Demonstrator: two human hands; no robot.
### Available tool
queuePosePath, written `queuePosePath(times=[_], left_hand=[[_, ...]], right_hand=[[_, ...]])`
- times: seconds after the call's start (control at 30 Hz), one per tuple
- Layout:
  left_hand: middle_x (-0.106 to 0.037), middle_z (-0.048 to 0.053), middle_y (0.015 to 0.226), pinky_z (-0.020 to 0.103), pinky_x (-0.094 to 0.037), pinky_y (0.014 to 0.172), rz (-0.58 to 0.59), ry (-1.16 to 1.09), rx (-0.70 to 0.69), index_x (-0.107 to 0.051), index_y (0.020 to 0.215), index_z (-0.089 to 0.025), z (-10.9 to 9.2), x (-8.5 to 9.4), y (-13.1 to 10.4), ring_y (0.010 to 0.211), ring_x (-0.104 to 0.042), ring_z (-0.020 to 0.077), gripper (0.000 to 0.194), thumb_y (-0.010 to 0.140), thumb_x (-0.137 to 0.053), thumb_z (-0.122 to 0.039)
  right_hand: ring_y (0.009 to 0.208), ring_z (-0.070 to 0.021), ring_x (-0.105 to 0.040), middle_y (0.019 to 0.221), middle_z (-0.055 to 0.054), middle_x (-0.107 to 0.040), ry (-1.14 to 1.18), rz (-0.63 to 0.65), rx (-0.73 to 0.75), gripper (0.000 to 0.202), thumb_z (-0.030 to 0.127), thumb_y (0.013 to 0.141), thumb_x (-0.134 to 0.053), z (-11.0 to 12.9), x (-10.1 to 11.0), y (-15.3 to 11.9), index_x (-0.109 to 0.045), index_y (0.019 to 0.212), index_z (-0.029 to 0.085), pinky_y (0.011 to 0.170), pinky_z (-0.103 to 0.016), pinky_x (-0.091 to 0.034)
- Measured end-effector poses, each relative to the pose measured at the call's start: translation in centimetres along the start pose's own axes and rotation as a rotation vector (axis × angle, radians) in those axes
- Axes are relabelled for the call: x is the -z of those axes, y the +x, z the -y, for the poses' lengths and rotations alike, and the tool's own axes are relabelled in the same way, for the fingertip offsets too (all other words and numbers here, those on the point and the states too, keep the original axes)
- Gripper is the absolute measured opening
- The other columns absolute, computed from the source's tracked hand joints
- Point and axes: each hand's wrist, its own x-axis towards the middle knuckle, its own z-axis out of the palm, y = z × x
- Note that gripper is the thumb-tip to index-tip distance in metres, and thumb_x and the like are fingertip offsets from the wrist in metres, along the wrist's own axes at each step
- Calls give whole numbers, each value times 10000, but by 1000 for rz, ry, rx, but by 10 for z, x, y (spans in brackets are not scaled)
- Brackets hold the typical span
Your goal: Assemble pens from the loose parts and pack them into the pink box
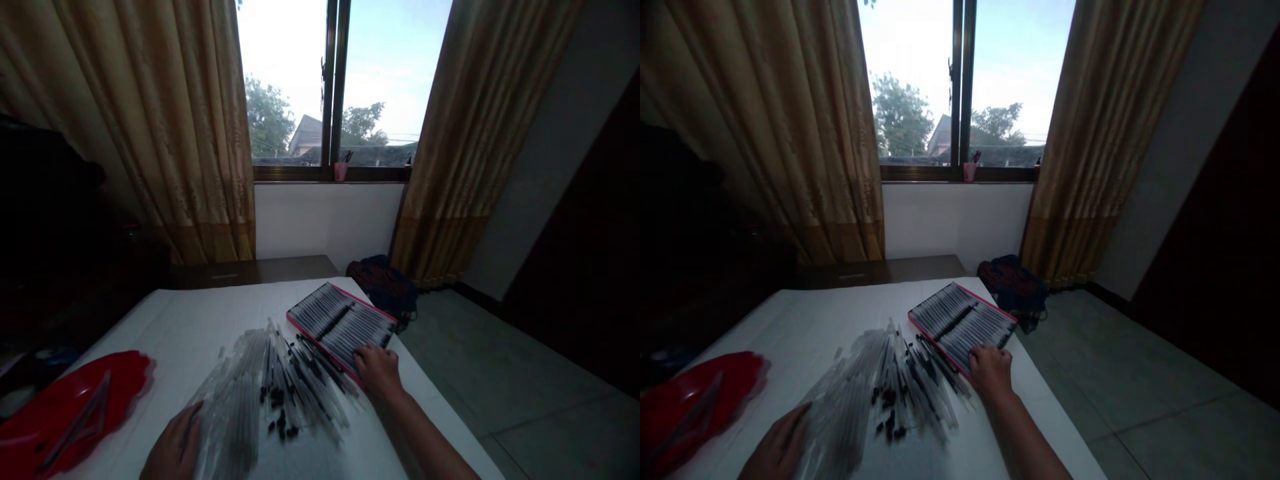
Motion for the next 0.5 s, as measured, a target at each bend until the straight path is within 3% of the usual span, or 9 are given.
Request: queuePosePath(times=[0.13,0.27,0.37,0.5], left_hand=[[-745,39,1007,336,-563,829,38,-35,-1,-661,1012,-211,-7,1,-1,923,-702,216,360,841,-410,-403],[-754,30,988,341,-574,797,54,-71,49,-676,988,-225,-10,5,0,896,-712,226,369,838,-413,-435],[-764,8,926,309,-584,748,57,-113,165,-685,911,-246,-6,9,1,847,-722,213,330,818,-446,-453],[-758,6,863,274,-587,685,25,-133,240,-675,870,-242,-8,18,8,792,-724,199,312,800,-464,-460]], right_hand=[[982,-239,-593,1015,-89,-683,51,-85,43,256,191,851,-478,4,-5,-12,-675,1013,195,854,-404,-352],[853,-209,-619,900,-69,-686,299,-366,356,231,187,875,-448,21,-21,-45,-657,972,206,784,-351,-455],[801,-194,-632,855,-48,-685,392,-430,497,201,180,884,-476,30,-34,-65,-643,986,230,745,-335,-486],[804,-213,-654,866,-61,-699,444,-496,426,194,223,898,-480,25,-45,-67,-646,997,239,727,-356,-505]])
